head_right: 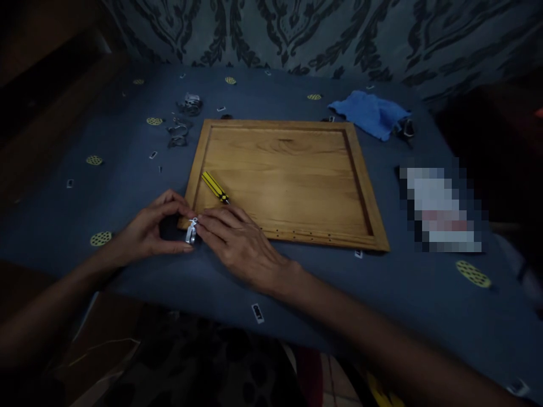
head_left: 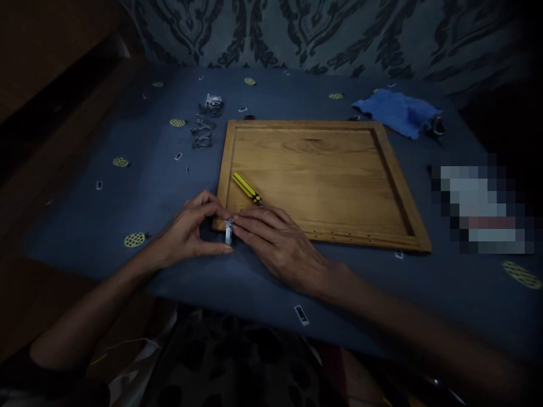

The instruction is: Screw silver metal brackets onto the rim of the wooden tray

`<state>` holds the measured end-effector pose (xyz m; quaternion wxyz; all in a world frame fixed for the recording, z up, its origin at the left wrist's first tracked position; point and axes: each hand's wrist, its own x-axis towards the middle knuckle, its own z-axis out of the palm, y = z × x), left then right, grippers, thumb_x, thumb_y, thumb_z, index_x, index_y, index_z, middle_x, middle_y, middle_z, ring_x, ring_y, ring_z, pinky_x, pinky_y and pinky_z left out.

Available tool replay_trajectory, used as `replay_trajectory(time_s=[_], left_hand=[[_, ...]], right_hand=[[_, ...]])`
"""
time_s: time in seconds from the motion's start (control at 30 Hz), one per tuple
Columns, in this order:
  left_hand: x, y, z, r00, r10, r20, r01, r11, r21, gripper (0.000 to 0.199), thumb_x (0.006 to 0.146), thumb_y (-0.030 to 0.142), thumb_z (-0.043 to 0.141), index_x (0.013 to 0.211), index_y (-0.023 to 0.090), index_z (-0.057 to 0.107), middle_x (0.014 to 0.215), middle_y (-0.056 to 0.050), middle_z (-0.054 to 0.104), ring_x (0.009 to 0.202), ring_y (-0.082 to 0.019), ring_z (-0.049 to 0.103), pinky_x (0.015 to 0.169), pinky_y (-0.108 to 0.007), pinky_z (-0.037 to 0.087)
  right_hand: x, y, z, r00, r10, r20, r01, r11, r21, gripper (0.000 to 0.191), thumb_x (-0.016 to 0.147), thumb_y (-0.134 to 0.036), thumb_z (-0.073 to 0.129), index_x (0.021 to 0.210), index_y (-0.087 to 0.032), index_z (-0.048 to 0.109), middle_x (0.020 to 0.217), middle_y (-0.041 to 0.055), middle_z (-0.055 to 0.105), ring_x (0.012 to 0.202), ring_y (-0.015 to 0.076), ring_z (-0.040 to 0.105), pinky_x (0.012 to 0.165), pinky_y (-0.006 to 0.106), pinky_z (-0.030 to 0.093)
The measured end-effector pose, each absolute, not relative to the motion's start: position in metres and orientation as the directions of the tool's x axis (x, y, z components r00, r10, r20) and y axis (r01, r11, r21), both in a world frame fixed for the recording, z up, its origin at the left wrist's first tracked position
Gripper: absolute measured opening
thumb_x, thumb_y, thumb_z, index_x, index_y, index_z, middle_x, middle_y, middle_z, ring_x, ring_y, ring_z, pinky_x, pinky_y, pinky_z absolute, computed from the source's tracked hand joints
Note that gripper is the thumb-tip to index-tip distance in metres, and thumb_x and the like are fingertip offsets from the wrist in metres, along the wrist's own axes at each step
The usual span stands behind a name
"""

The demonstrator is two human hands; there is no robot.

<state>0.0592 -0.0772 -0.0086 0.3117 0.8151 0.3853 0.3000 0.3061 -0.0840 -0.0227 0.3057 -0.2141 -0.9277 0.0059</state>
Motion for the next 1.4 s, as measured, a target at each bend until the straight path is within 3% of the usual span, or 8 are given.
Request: replay_trajectory(time_s=[0.3,0.43,0.6,1.4], left_hand=[[0.0596,-0.0783,-0.0082,0.519,0.825,0.224,0.447,-0.486,0.751,0.047,0.078,0.055,0.083,0.11,0.024,0.066,0.104,-0.003,0.057,0.098,-0.021,0.057,0.088,-0.037,0.047],[0.0602,-0.0785,-0.0083,0.515,0.826,0.228,0.448,-0.486,0.75,0.048,0.078,0.056,0.082,0.109,0.024,0.066,0.103,-0.003,0.057,0.099,-0.021,0.057,0.089,-0.038,0.047],[0.0609,-0.0779,-0.0077,0.522,0.821,0.233,0.439,-0.492,0.752,0.047,0.078,0.054,0.083,0.108,0.023,0.066,0.103,-0.003,0.057,0.097,-0.02,0.057,0.087,-0.037,0.049],[0.059,-0.078,-0.0093,0.51,0.831,0.222,0.46,-0.482,0.745,0.049,0.077,0.057,0.083,0.109,0.024,0.067,0.104,-0.004,0.058,0.1,-0.022,0.057,0.089,-0.038,0.048]], right_hand=[[0.3031,-0.0841,-0.0207,-0.697,0.406,0.591,0.394,0.906,-0.157,0.03,0.104,-0.01,0.045,0.124,-0.008,0.068,0.12,0.0126,0.076,0.114,0.0258,0.064,0.1,0.048,0.054],[0.3032,-0.0842,-0.0209,-0.707,0.412,0.575,0.39,0.905,-0.169,0.033,0.105,-0.009,0.043,0.127,-0.012,0.067,0.121,0.0115,0.076,0.115,0.0248,0.064,0.101,0.05,0.052],[0.3024,-0.0841,-0.0199,-0.712,0.415,0.566,0.393,0.904,-0.169,0.033,0.105,-0.01,0.041,0.127,-0.009,0.067,0.122,0.0126,0.075,0.113,0.0251,0.063,0.101,0.049,0.051],[0.3023,-0.0838,-0.0196,-0.733,0.428,0.529,0.409,0.898,-0.161,0.032,0.106,-0.011,0.041,0.125,-0.011,0.068,0.123,0.0123,0.075,0.116,0.0238,0.063,0.103,0.048,0.049]])
